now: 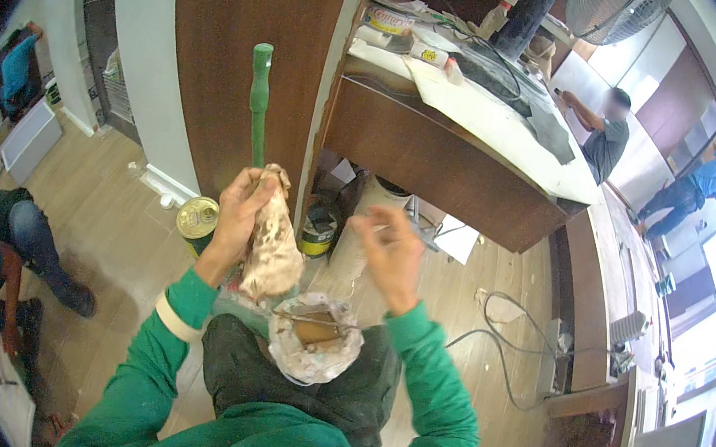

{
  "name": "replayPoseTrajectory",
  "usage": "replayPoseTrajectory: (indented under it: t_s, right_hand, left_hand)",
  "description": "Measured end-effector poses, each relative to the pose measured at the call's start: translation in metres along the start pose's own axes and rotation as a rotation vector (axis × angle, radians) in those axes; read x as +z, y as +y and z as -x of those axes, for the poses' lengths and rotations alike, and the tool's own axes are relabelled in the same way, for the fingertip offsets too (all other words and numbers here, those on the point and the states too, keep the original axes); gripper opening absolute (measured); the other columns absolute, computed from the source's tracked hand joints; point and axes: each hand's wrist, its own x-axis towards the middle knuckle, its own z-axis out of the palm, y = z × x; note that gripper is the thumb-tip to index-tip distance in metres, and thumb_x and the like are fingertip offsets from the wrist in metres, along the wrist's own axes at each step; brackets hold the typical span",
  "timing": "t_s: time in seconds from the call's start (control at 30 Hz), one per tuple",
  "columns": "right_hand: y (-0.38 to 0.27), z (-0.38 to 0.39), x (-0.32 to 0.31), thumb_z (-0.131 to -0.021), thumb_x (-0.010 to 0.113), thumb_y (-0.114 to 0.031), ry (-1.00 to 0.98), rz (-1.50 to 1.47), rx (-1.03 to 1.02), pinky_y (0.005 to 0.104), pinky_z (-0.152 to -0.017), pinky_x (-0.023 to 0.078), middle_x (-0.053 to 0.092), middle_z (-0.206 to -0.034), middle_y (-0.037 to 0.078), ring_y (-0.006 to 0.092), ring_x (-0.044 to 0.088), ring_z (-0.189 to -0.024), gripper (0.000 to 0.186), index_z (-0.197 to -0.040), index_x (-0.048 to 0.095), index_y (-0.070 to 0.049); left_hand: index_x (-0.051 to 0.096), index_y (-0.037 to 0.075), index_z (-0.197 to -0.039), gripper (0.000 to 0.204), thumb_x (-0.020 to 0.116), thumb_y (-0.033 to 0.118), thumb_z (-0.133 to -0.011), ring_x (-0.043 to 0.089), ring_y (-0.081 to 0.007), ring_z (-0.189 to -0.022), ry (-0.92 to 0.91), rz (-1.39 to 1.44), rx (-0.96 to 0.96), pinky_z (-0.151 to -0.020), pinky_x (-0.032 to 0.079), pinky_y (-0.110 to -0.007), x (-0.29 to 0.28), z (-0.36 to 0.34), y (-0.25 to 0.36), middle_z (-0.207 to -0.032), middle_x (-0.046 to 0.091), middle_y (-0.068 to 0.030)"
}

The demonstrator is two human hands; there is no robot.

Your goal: The person sits on the floor and applies wood filler to the edge of a wooden cabinet using a putty knife, then sands the area with sandpaper. They wipe the surface with a cloth and apply a finish with a brush, repeating the process along the cabinet edge.

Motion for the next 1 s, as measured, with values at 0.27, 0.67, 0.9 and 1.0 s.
replayPoseTrajectory:
  t_s: [0.27,0.67,0.9,1.0]
  right_hand:
    - [0.043,-0.147,-0.153,-0.089,0.075,-0.019,0.035,0.902,-0.913,0.0369,-0.054,0.053,0.064,-0.078,0.005,0.0240,0.064,-0.058,0.013,-0.099,0.069,-0.014]
    - [0.066,-0.159,-0.159,-0.078,0.081,-0.022,-0.009,0.950,-1.128,0.0330,-0.062,0.048,0.055,-0.076,0.002,0.0187,0.059,-0.066,0.027,-0.099,0.070,-0.010]
    - [0.068,-0.161,-0.161,-0.076,0.081,-0.016,0.018,0.938,-1.138,0.0329,-0.061,0.048,0.056,-0.076,0.003,0.0186,0.059,-0.062,0.024,-0.097,0.071,-0.009]
    - [0.069,-0.161,-0.163,-0.075,0.080,-0.015,0.026,0.952,-1.127,0.0322,-0.061,0.049,0.058,-0.076,0.003,0.0187,0.060,-0.061,0.023,-0.096,0.072,-0.010]
  left_hand:
    - [0.070,-0.003,-0.098,0.018,0.072,0.013,-0.090,0.067,-0.0226,-0.090,0.113,-0.671,0.387,-0.083,0.053,-0.032,0.054,-0.066,-0.088,-0.105,0.066,-0.0121]
    - [0.069,0.010,-0.132,0.039,0.071,0.005,-0.093,0.060,-0.0286,-0.092,0.524,-1.112,0.924,-0.079,0.052,-0.040,0.066,-0.136,-0.131,-0.114,0.054,-0.0172]
    - [0.063,0.005,-0.135,0.039,0.064,0.005,-0.096,0.062,-0.0353,-0.097,0.545,-1.142,0.953,-0.079,0.053,-0.043,0.062,-0.141,-0.163,-0.110,0.055,-0.0196]
    - [0.065,0.000,-0.130,0.032,0.059,0.002,-0.099,0.063,-0.0333,-0.096,0.595,-1.003,0.965,-0.079,0.053,-0.041,0.098,-0.151,-0.131,-0.107,0.059,-0.0187]
